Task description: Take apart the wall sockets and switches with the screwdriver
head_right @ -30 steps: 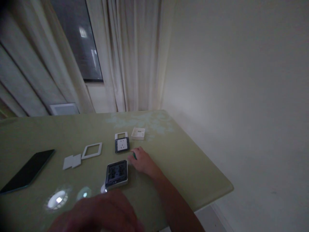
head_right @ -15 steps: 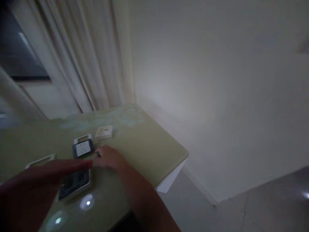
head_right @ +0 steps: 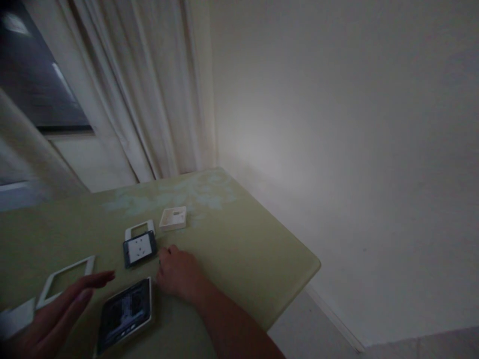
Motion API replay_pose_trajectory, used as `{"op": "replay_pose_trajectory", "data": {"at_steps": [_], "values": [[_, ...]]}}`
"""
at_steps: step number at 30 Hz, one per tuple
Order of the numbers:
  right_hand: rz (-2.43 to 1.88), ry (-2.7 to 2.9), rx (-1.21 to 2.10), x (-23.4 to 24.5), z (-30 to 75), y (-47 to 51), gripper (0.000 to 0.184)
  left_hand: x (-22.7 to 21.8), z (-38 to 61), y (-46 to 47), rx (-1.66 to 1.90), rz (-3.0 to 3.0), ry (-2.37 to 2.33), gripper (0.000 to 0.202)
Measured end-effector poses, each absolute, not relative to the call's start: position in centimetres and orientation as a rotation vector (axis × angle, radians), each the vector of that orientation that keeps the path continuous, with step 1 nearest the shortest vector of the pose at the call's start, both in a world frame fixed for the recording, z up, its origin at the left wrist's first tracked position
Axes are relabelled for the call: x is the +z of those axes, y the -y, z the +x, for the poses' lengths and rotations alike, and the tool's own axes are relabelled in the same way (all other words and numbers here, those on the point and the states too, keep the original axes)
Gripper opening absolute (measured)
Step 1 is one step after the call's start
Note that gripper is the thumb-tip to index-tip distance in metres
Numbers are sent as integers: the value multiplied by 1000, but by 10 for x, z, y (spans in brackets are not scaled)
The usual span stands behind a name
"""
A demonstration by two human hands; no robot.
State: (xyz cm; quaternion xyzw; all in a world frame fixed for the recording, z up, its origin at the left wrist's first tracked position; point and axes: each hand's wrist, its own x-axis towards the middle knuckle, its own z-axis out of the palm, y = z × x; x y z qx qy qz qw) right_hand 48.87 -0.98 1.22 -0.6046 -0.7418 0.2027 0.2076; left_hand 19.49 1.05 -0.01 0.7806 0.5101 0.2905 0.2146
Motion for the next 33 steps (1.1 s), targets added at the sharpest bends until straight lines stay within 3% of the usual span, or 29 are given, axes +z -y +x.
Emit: {"op": "replay_pose_trajectory", "data": {"at_steps": [8,14,18,23,30,33], "values": [[-1728,1974,707,19,500,3,32,15,204,28,785,2025,-1280,54],[-1657,1878,811,18,511,-6,30,26,210,33,569,2148,-1049,96],[-1570,1745,933,16,512,-8,21,26,217,41,541,2163,-1027,108],[-1379,1491,1090,37,513,-2,33,11,220,45,630,2129,-1069,94],[-931,1240,1172,120,474,13,47,13,220,45,687,2049,-1085,86],[-498,1153,1368,138,440,6,40,13,217,43,672,1995,-1086,85]]}}
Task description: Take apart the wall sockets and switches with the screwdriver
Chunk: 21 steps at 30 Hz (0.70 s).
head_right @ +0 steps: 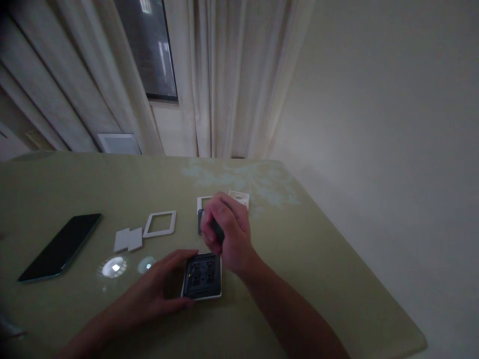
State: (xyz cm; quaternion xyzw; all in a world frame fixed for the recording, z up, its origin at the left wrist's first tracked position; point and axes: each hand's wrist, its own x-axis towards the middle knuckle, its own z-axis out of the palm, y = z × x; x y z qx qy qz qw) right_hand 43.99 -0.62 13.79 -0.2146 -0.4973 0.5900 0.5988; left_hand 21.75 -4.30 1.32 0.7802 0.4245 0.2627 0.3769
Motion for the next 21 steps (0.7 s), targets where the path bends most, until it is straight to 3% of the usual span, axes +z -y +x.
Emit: {"op": "replay_pose_trajectory", "data": {"at_steps": [21], "values": [[-253,1089,1439,104,392,-9,34,22,218,43,715,1895,-979,78]]}}
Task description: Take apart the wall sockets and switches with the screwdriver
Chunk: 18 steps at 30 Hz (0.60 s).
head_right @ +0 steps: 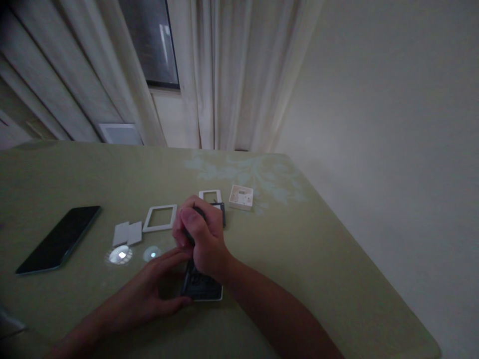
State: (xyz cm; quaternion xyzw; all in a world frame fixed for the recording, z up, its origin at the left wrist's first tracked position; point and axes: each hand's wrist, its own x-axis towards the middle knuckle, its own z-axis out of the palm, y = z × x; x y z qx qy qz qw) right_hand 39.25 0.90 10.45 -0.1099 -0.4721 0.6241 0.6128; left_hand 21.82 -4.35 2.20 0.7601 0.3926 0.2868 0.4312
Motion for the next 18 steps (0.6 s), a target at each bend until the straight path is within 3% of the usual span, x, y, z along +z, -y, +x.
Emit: {"op": "replay_pose_trajectory", "data": {"at_steps": [11,15,18], "values": [[-168,1132,1408,99,395,-9,30,23,218,41,710,1961,-980,79],[-138,1365,1398,107,403,-8,30,27,223,43,743,1957,-984,63],[-166,1670,1158,120,411,-8,19,29,226,44,770,1953,-1009,55]]}}
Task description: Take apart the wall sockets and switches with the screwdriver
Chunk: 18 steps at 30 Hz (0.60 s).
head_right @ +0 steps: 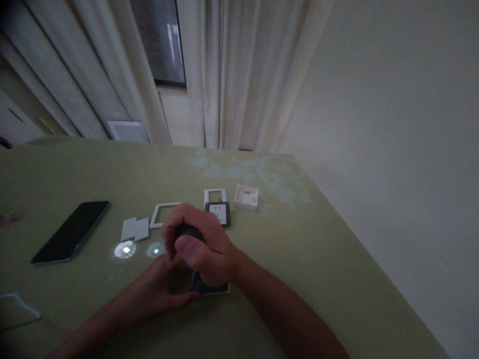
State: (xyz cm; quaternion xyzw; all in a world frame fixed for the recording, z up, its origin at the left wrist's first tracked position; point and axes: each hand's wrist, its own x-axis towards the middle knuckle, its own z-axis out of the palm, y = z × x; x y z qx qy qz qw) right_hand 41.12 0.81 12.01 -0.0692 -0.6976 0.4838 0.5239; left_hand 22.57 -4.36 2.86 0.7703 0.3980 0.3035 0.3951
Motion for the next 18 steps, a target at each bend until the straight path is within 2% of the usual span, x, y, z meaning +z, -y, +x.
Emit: {"op": "replay_pose_trajectory", "data": {"at_steps": [2,5,7,11,15,18], "values": [[-225,1840,862,128,416,-8,7,27,226,43,778,1954,-1016,60],[-405,1973,517,137,421,-5,6,22,224,43,780,1939,-1016,67],[-506,2007,402,142,424,-2,4,19,223,42,779,1927,-1037,64],[-549,2107,396,152,432,4,22,18,224,40,782,1913,-1074,54],[-577,2146,544,156,439,5,43,20,225,38,828,1898,-1026,59],[-585,2081,525,151,440,3,40,19,225,39,837,1911,-1055,60]]}}
